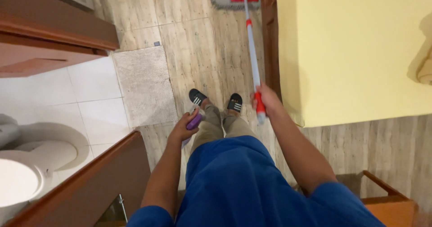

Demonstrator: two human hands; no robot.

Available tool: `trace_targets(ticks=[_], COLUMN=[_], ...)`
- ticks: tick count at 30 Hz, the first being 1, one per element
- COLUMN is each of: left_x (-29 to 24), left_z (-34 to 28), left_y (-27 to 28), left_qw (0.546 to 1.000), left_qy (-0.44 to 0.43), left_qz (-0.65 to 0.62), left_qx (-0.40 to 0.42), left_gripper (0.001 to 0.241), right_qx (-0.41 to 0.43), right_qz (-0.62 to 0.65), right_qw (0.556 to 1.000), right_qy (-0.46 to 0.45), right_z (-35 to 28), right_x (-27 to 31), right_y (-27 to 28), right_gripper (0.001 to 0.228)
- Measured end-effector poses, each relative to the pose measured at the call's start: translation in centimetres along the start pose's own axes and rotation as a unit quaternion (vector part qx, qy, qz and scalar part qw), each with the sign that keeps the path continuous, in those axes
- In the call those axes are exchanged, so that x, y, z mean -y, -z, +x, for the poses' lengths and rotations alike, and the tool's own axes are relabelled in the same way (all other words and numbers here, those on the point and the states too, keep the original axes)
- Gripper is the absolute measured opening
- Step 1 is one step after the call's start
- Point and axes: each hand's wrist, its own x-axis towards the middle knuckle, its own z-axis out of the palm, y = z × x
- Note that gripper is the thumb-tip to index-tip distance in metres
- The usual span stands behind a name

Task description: The person mops a tiled floor in a bedroom using a flat mop and a spray bottle. They repeatedly spray the floor with a cleaning solution and push the mop back and forth to clean the surface around a bed and a wooden chair.

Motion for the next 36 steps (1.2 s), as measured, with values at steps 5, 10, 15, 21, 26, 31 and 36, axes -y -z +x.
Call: trace_targets(ticks=[5, 10, 15, 21, 26, 31, 36], left_x=[-3.9, -9.3, -12.2, -15.7, -17.2, -17.8, -18.9], left_z=[-3.1, -4.4, -2.7, -0.5, -0.5, -1.9, -2.8], left_y=[-2.0, -0.4, 2.6, 7.8, 11.0, 12.2, 12.5], left_qw=[0.996, 0.988, 0.985, 0.978, 0.973, 0.945, 0.933], left_qy=[-0.028, -0.035, -0.024, -0.031, -0.013, -0.104, -0.131], left_qz=[-0.063, -0.117, -0.127, -0.154, -0.157, -0.215, -0.231], left_qx=[-0.060, -0.098, -0.113, -0.136, -0.168, -0.224, -0.241], left_gripper=[0.094, 0.091, 0.087, 0.081, 0.084, 0.080, 0.077], right_qx=[-0.018, -0.082, -0.037, 0.028, 0.030, -0.014, -0.031], right_qz=[0.020, -0.042, -0.065, -0.005, -0.037, 0.003, -0.004], right_qw=[0.999, 0.995, 0.997, 0.996, 0.998, 1.000, 1.000], right_qy=[0.039, 0.036, -0.016, -0.079, -0.038, 0.024, 0.006], right_z=[11.8, 4.9, -6.8, -18.9, -12.7, -0.1, -4.5], right_x=[4.4, 3.7, -5.9, -7.4, -6.2, -4.4, -8.8], right_y=[-0.2, 0.1, 4.4, 2.9, -1.2, -3.2, -2.1], right_gripper=[0.035, 0.029, 0.041, 0.061, 0.054, 0.026, 0.030])
